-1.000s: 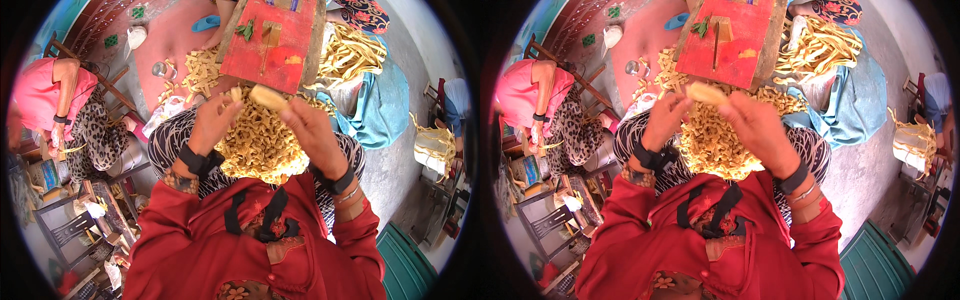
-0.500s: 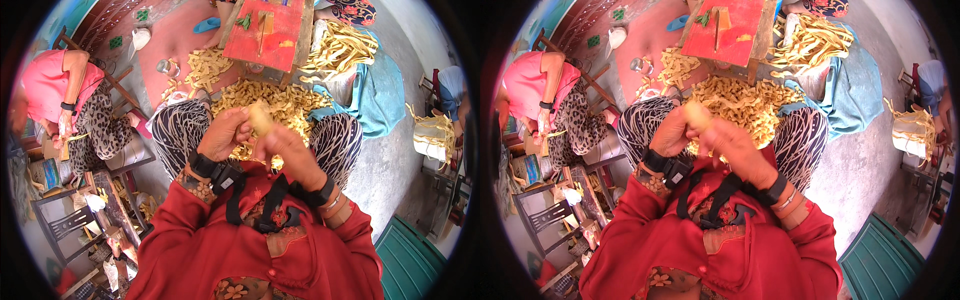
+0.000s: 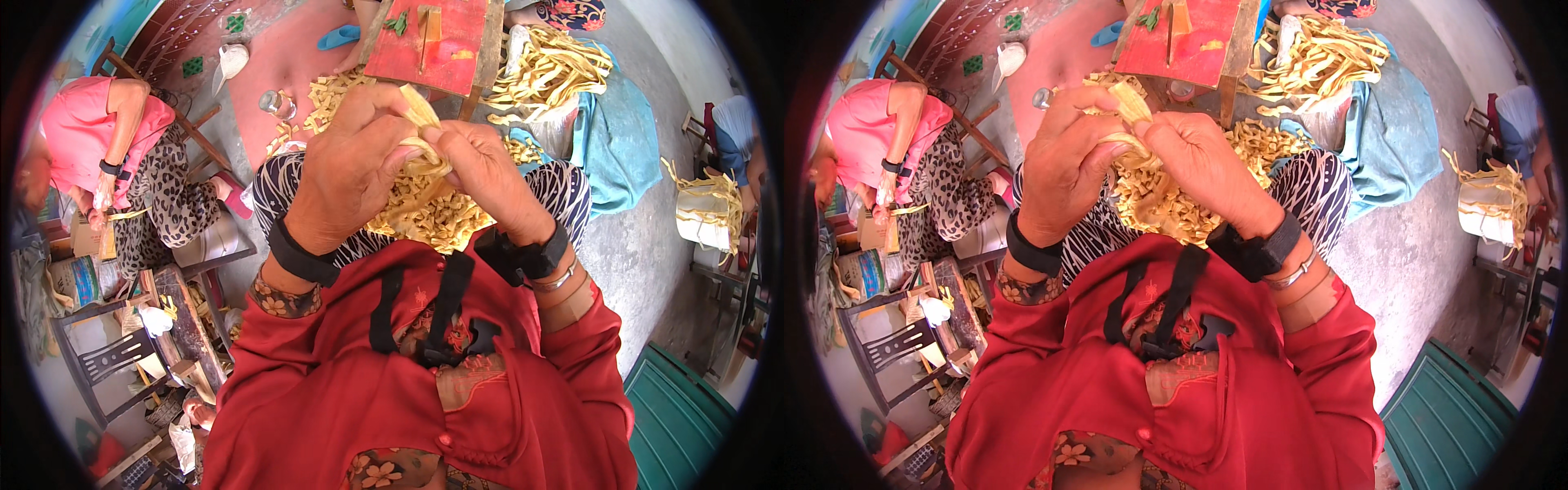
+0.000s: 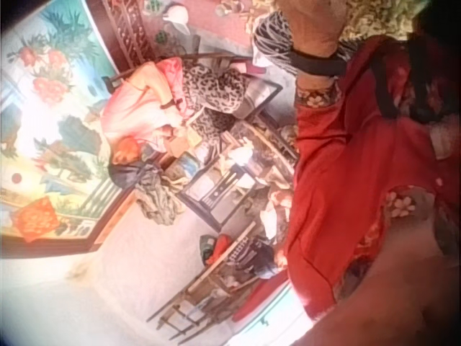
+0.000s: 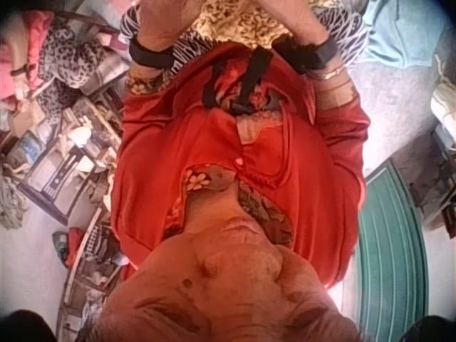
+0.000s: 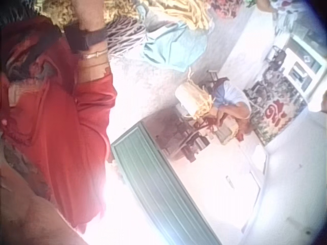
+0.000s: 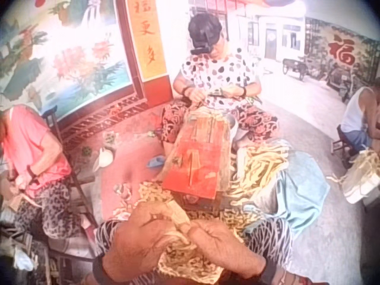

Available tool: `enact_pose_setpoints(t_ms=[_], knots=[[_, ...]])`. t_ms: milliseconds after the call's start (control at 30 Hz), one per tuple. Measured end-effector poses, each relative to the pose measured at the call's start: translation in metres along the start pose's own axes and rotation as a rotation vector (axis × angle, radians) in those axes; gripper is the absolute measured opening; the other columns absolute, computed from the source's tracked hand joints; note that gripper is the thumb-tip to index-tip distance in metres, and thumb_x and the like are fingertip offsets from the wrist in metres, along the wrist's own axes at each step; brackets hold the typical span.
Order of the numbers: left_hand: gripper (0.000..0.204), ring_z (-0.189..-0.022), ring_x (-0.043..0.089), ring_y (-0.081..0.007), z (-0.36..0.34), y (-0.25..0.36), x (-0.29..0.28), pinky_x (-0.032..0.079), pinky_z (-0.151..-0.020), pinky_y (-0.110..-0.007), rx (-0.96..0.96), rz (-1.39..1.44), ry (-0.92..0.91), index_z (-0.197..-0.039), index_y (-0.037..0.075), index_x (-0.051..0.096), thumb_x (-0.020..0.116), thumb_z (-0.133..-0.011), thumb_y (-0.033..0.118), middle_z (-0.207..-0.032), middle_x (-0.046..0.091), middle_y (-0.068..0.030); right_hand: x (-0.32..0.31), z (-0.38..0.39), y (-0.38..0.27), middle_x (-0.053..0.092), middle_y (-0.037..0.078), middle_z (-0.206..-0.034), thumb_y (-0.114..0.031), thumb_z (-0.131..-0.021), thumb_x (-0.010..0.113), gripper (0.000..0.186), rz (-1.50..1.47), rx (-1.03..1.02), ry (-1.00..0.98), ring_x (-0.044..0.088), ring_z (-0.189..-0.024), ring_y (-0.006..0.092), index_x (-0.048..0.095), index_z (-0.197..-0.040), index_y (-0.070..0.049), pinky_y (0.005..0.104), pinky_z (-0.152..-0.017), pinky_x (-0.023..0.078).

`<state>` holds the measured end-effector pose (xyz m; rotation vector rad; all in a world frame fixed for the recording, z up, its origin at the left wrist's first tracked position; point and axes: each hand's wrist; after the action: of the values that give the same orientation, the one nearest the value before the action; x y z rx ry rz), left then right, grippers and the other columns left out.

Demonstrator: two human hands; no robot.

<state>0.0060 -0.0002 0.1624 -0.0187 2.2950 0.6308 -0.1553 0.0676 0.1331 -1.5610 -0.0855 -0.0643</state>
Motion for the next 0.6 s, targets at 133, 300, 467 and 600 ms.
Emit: enact_pose_setpoints(t_ms=[133, 300, 467, 600], knots=[[0.008, -0.072, 0.058, -0.0302, 0.003, 0.001, 0.002, 0.047, -0.065, -0.034, -0.009, 0.09, 0.003, -0.088, 0.004, 0.06, 0.06, -0.08, 0.006, -0.09, 0.058, -0.0117, -0.015, 0.002, -0.01, 0.049, 0.0, -0.067, -0.033, -0.092, 0.046, 0.039, 0.04, 0.153, -0.193, 0.047, -0.063, 0.008, 0.058, -0.078, 0.001, 0.0239, -0.057, 0.04], [0.012, -0.066, 0.055, -0.0121, 0.015, -0.001, 0.007, 0.043, -0.056, -0.025, -0.465, 0.508, -0.138, -0.093, 0.004, 0.057, 0.06, -0.084, 0.01, -0.077, 0.059, -0.0042, -0.013, 0.013, -0.013, 0.05, 0.003, -0.07, -0.037, -0.094, 0.047, 0.041, 0.094, 0.011, -0.162, 0.048, -0.065, 0.0104, 0.055, -0.082, 0.001, 0.0257, -0.061, 0.042], [0.025, -0.071, 0.054, -0.0072, 0.022, 0.005, 0.02, 0.042, -0.061, -0.02, -0.708, 1.47, -0.117, -0.11, 0.004, 0.052, 0.058, -0.088, 0.013, -0.085, 0.06, -0.0021, -0.01, 0.025, -0.013, 0.05, 0.006, -0.072, -0.031, -0.096, 0.045, 0.033, 0.24, -0.184, -0.09, 0.048, -0.066, 0.0125, 0.053, -0.087, -0.001, 0.0268, -0.062, 0.042], [0.036, -0.086, 0.06, -0.012, 0.024, 0.017, 0.021, 0.049, -0.074, -0.024, -0.681, 1.346, -0.188, -0.12, 0.002, 0.05, 0.059, -0.089, 0.017, -0.103, 0.059, -0.005, -0.015, 0.031, 0.008, 0.052, 0.006, -0.072, -0.027, -0.097, 0.042, 0.03, 0.194, -0.126, -0.041, 0.049, -0.066, 0.0125, 0.054, -0.089, -0.001, 0.027, -0.062, 0.042]])
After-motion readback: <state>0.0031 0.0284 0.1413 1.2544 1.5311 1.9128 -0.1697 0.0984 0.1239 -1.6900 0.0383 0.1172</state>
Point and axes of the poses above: each hand's wrist, its own z-axis away from the middle knuckle, its own x-axis out of the palm, y = z × x
